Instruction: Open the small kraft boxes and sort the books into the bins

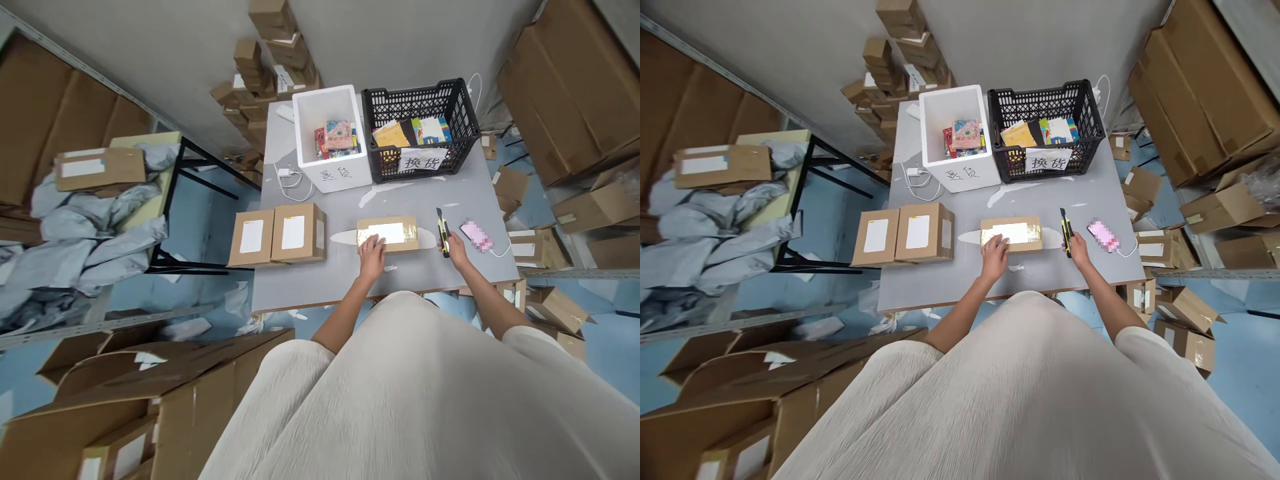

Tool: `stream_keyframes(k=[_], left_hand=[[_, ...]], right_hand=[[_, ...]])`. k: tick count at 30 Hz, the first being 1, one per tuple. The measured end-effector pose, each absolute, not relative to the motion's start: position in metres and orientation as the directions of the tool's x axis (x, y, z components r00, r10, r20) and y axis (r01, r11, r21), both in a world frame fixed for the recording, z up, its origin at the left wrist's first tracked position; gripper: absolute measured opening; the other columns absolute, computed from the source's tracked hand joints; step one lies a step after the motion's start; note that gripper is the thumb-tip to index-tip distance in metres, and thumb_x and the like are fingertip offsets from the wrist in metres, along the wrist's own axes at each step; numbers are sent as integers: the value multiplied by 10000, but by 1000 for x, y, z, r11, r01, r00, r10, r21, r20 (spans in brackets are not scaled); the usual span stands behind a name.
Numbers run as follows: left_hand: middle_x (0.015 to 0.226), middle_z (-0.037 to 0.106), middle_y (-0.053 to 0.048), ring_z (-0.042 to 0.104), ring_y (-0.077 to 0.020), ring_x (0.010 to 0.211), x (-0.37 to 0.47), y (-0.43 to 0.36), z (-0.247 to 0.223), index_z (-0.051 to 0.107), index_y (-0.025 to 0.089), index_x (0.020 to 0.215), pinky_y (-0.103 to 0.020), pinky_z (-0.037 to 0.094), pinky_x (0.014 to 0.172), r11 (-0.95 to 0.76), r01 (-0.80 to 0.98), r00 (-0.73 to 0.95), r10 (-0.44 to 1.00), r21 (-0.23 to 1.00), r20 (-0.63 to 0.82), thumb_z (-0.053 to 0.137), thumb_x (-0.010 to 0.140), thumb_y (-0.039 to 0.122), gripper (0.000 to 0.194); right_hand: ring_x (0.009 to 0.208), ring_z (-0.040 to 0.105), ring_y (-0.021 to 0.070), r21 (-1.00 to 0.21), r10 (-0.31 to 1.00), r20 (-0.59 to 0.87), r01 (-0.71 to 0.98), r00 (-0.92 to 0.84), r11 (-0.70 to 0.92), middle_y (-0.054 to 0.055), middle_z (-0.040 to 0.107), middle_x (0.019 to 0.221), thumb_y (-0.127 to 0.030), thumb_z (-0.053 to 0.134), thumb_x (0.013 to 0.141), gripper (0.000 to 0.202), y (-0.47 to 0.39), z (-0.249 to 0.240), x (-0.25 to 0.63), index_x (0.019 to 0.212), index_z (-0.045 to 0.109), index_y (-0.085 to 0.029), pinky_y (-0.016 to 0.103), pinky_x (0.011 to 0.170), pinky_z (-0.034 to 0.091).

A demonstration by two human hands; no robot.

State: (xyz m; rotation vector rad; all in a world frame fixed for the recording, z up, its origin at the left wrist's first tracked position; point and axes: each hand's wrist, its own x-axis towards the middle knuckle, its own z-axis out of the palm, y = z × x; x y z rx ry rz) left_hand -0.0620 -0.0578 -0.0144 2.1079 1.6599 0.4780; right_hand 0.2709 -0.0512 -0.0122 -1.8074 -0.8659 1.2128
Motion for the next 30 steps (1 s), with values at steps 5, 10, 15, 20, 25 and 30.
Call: stream_keyframes(k=[5,10,15,20,25,30], left_hand=[[1640,581,-156,495,-309,1583,-73,-56,-13,644,239,1504,-542,400,1322,-274,774,288,955,571,67,460,1081,194,464],[1704,536,-180,433,-332,1647,-81,-64,-18,582,200,1578,-597,308,1386,-289,769,292,952,570,90,528,997,151,586],[1766,472,-186,396,-334,1681,-81,-71,-27,519,160,1647,-619,278,1413,-331,718,338,935,612,110,558,920,123,729],[1754,487,-193,389,-336,1684,-81,-72,-26,525,145,1643,-628,280,1413,-344,696,341,931,630,131,562,912,120,732],[1738,504,-205,392,-331,1682,-81,-71,-21,555,124,1612,-610,310,1401,-351,706,341,930,615,139,536,932,114,680],[1727,523,-192,408,-318,1675,-79,-72,-22,573,135,1588,-596,310,1403,-340,707,328,935,620,138,539,920,104,669]], right_hand=[[816,722,194,-891,970,-202,387,137,-240,74,781,1021,-691,629,991,518,-27,45,237,1216,673,-227,315,708,625],[1051,761,283,-640,970,-122,764,-210,85,96,830,1215,-525,586,1072,436,-12,83,189,1349,753,-232,393,945,601],[1256,727,324,-348,888,-229,886,-398,307,110,794,1403,-398,559,1100,392,5,94,150,1385,778,-241,383,996,568],[1227,726,314,-212,860,-256,894,-442,396,112,803,1370,-384,539,1114,390,16,100,128,1380,788,-247,367,949,562],[1197,730,311,-176,853,-257,890,-454,421,121,815,1317,-381,532,1114,392,19,104,117,1365,798,-240,365,929,556],[1183,735,306,-170,852,-260,890,-455,424,111,817,1305,-384,542,1112,380,20,101,114,1360,801,-258,362,934,554]])
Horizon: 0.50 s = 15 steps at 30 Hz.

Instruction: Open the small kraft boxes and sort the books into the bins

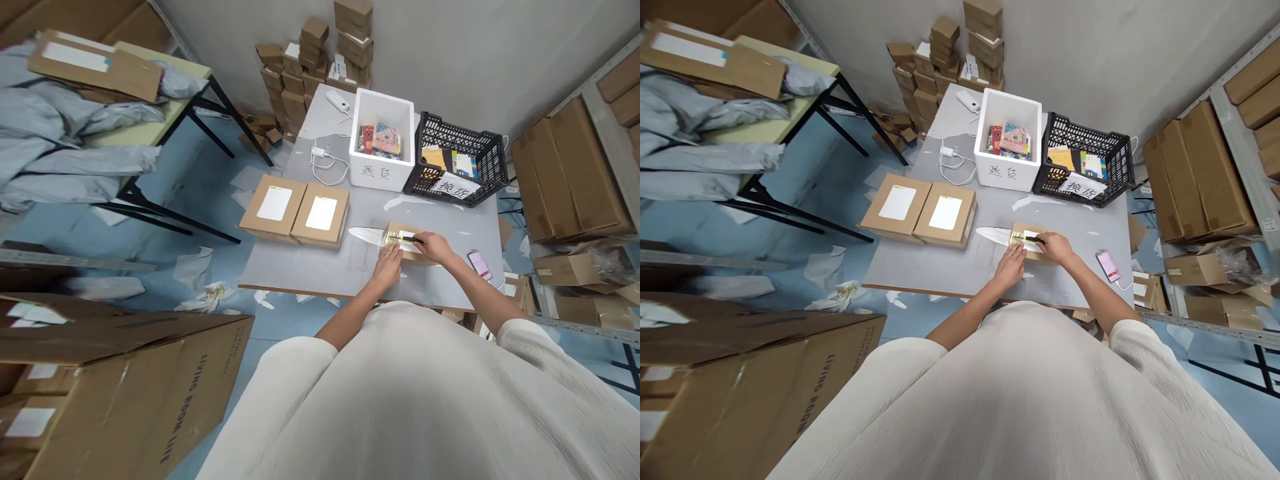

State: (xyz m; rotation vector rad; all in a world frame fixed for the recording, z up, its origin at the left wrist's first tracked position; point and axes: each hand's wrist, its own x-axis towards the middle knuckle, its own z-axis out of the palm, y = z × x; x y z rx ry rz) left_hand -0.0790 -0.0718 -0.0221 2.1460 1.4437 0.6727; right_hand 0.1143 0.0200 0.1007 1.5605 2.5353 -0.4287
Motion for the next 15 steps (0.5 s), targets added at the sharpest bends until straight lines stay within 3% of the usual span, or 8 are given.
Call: stream_keyframes(k=[5,11,15], left_hand=[[1727,518,-211,406,-310,1678,-79,-71,-24,596,116,1557,-556,305,1414,-341,691,321,935,638,151,557,910,98,648],[1736,510,-197,404,-321,1678,-79,-70,-24,570,140,1589,-597,313,1403,-344,690,332,932,637,143,560,914,120,676],[1749,489,-206,395,-326,1683,-80,-69,-23,565,124,1596,-589,312,1406,-344,692,340,931,635,134,556,922,129,674]], right_hand=[[1177,733,310,-168,849,-254,885,-464,434,109,822,1273,-391,534,1119,369,22,99,112,1327,812,-268,359,916,553],[1128,724,313,-133,847,-274,890,-456,436,134,812,1225,-380,516,1130,360,21,103,109,1292,809,-249,363,904,529],[1110,699,313,-65,853,-293,899,-432,433,149,802,1170,-361,500,1140,354,17,106,102,1305,792,-248,361,901,509]])
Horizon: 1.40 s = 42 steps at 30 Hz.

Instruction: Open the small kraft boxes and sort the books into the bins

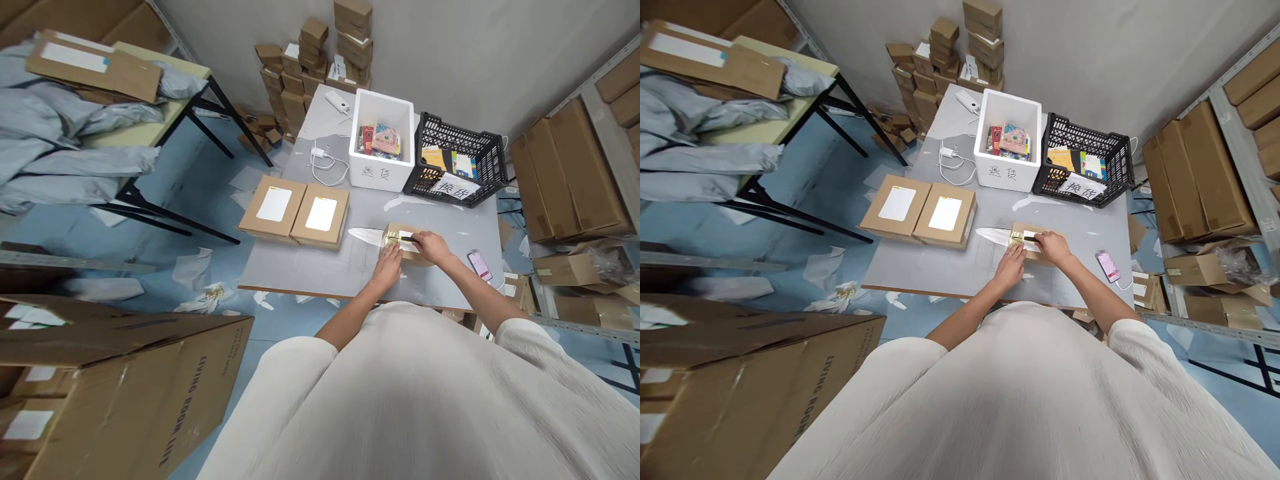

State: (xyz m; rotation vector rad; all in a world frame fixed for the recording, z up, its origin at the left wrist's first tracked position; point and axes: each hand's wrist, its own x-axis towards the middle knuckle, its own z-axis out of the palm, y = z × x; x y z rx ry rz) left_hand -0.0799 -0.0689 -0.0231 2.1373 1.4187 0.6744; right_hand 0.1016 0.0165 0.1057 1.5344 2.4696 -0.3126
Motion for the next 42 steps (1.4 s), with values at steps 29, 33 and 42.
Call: stream_keyframes(k=[29,33,42], left_hand=[[1784,447,-186,362,-300,1705,-81,-77,-11,460,115,1685,-554,292,1421,-311,796,356,934,519,13,537,915,100,773],[1773,468,-181,373,-307,1700,-77,-78,-10,454,115,1699,-550,295,1419,-296,816,341,940,496,-1,540,923,107,781],[1760,482,-199,384,-317,1694,-69,-77,-11,489,65,1670,-524,297,1421,-263,856,292,956,444,3,508,969,137,705]], right_hand=[[1201,681,312,64,801,-497,906,-335,419,172,762,1316,-245,470,1132,361,12,137,138,1345,760,-217,360,927,507],[1196,678,315,60,805,-496,911,-327,407,179,757,1322,-256,467,1140,359,10,135,155,1344,758,-209,359,921,499],[1188,690,329,105,809,-509,913,-292,395,201,762,1297,-262,446,1137,389,8,137,204,1342,771,-201,388,928,503]])
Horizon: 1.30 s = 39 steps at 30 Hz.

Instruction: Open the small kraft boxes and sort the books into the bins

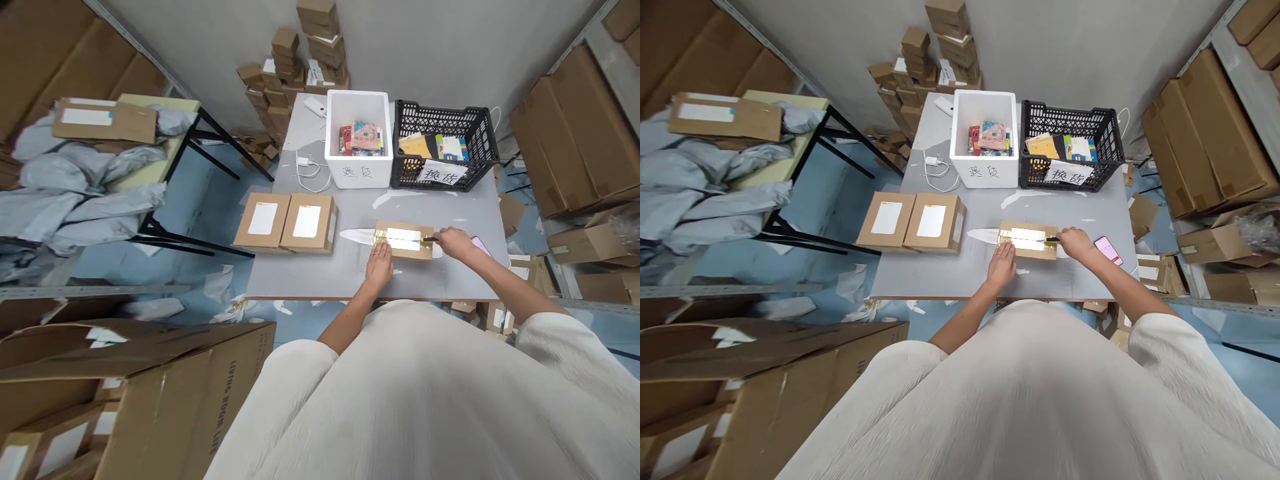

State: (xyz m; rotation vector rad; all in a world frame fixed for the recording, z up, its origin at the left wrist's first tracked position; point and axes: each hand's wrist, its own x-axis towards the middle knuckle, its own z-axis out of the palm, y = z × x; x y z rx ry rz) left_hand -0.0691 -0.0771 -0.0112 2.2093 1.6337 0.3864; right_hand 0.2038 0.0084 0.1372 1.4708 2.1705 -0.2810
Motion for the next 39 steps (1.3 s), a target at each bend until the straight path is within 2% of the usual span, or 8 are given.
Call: stream_keyframes(k=[10,15,21,24,27,30,34,39], left_hand=[[1748,491,-200,407,-337,1672,-65,-72,-7,495,102,1654,-539,299,1407,-212,887,247,968,410,-34,501,989,171,669],[1662,554,-212,458,-379,1606,-54,-63,15,515,171,1621,-583,358,1341,-195,910,230,972,366,-55,559,1003,251,625],[1643,546,-178,473,-381,1566,-17,-31,32,503,238,1609,-540,341,1324,-367,859,428,897,358,-109,670,990,317,646],[1571,585,-172,536,-393,1487,-3,-12,33,523,246,1568,-532,357,1294,-384,860,466,860,336,-208,788,922,362,708],[1526,601,-175,576,-393,1426,4,2,31,543,221,1516,-530,371,1267,-370,878,457,837,303,-300,831,889,369,706],[1490,621,-172,574,-393,1435,6,7,29,543,209,1493,-551,313,1308,-383,880,464,822,281,-330,847,880,359,700],[1470,619,-164,627,-376,1391,7,2,25,542,224,1485,-587,211,1368,-379,888,449,837,261,-313,882,863,328,717],[1441,611,-141,702,-339,1274,3,-8,21,565,243,1464,-598,188,1387,-394,872,468,843,290,-264,884,869,313,679]], right_hand=[[1171,699,332,144,854,-473,937,-218,319,187,782,1244,-296,500,1116,345,-6,141,295,1290,787,-216,389,915,501],[1133,721,306,-31,890,-424,985,-169,172,127,804,1275,-382,477,1119,394,-16,129,324,1342,776,-257,349,846,508],[1048,736,294,-275,918,-358,959,-168,68,105,838,1134,-426,547,1076,398,-29,100,325,1321,799,-240,320,789,494],[968,746,275,-374,928,-340,927,-151,14,88,844,1071,-460,582,1056,399,-32,86,323,1299,808,-238,306,762,485],[932,751,270,-430,931,-342,902,-127,-35,82,845,1049,-494,614,1038,401,-33,76,322,1276,814,-241,299,751,482],[921,748,262,-488,932,-334,872,-142,-42,84,847,1069,-495,603,1045,396,-29,69,320,1251,822,-237,296,759,484],[889,731,251,-481,919,-358,876,-166,-29,83,845,1052,-507,584,1055,407,-17,63,317,1214,835,-228,292,736,465],[858,703,234,-467,869,-407,882,-280,66,66,835,1007,-542,611,1039,405,7,60,317,1168,853,-243,285,733,444]])
